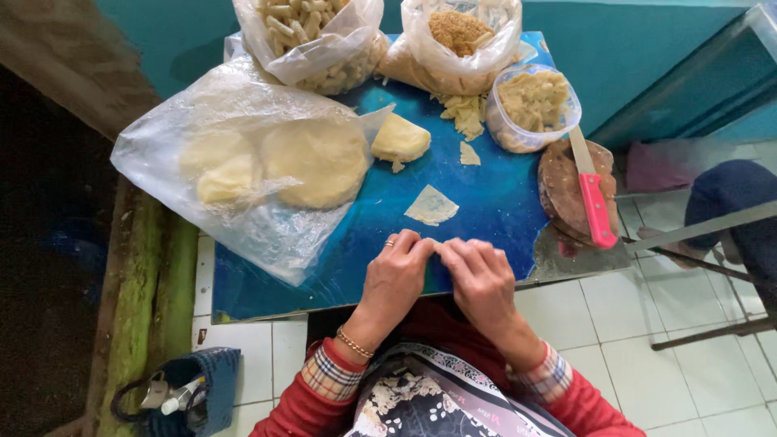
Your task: The person sits at a small blue table and repeatedly assembles filled pastries. They take pieces of dough, flatten and stretch them into thin squares by hand, scoop brown filling from a plastic container onto a wrapper, then fold and pinch the wrapper closed around the filling, setting finished pieces aside.
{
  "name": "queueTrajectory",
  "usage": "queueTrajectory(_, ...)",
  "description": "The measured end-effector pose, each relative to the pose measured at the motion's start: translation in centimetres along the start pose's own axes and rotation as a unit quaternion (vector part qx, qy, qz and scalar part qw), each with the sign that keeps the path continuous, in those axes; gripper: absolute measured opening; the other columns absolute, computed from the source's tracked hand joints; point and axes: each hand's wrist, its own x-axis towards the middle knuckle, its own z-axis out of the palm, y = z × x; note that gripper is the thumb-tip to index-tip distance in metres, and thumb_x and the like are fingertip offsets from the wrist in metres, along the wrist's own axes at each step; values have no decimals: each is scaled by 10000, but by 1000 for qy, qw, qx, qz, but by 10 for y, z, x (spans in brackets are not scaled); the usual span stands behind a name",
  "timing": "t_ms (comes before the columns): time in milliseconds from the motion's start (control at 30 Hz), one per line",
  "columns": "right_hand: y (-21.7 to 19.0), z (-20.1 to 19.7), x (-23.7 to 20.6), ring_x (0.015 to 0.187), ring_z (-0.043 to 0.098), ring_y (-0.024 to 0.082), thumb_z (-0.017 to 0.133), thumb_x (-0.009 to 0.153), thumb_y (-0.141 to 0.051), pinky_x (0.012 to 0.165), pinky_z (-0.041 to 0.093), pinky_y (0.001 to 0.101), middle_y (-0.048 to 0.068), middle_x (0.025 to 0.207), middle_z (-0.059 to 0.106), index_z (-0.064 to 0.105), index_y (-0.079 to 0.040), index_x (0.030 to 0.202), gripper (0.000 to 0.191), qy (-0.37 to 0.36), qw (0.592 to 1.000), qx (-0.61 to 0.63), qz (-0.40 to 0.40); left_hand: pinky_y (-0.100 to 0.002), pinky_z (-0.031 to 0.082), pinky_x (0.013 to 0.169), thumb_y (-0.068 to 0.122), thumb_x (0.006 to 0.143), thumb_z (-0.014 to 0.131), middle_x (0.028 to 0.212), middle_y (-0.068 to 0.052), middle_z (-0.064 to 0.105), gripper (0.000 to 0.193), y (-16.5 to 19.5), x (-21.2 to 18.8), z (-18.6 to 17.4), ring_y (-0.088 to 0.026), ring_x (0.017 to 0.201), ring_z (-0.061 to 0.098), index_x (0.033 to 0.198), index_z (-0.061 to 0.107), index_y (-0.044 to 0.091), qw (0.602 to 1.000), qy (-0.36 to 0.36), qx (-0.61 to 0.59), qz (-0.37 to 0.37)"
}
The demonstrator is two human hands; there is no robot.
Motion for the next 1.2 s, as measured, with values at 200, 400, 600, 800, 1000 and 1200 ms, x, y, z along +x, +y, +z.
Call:
queueTrajectory(200,-2,-5,13,1069,630,261,705,859,-300,906,447,433,89,1163,706,686,-38,1217,444,-44,998,-20,-26,-402,544,721,14,982,593,1031,-154,644,250,-6,2,-4,-341,864,670,1228,641,20,977,59,-179,-97)
queueTrajectory(400,38,5,82,801,649,269,690,895,-222,713,441,436,33,838,711,706,-153,1014,138,-132,988,79,-24,-381,555,715,15,983,601,970,-129,674,170,-9,1,-10,-306,817,693,1116,697,57,960,93,-230,-131)
queueTrajectory(600,75,23,242,831,670,357,679,1072,-146,715,516,475,111,859,697,717,-121,1039,55,27,994,75,-80,-433,530,722,29,951,633,966,-141,663,130,-3,-1,-15,-358,863,671,1066,690,49,978,65,-179,-87)
queueTrajectory(800,107,57,337,887,757,281,706,1076,-172,728,590,371,90,1028,749,730,-109,1184,128,64,974,217,-18,-425,539,721,35,961,639,954,-130,666,107,-1,2,-22,-344,862,676,1054,689,53,968,69,-215,-110)
queueTrajectory(1000,214,69,270,912,677,361,746,929,-464,756,519,527,126,924,753,835,-199,942,279,-142,953,-247,98,-429,534,760,32,945,647,949,-123,656,105,-1,1,-21,-340,893,663,1040,689,50,976,54,-196,-79)
queueTrajectory(1200,275,122,227,863,710,385,686,1025,-267,759,563,489,166,939,740,807,-128,971,192,-21,984,-127,123,-434,532,767,53,944,657,944,-114,662,90,0,2,-17,-336,893,661,1022,702,59,981,41,-176,-72)
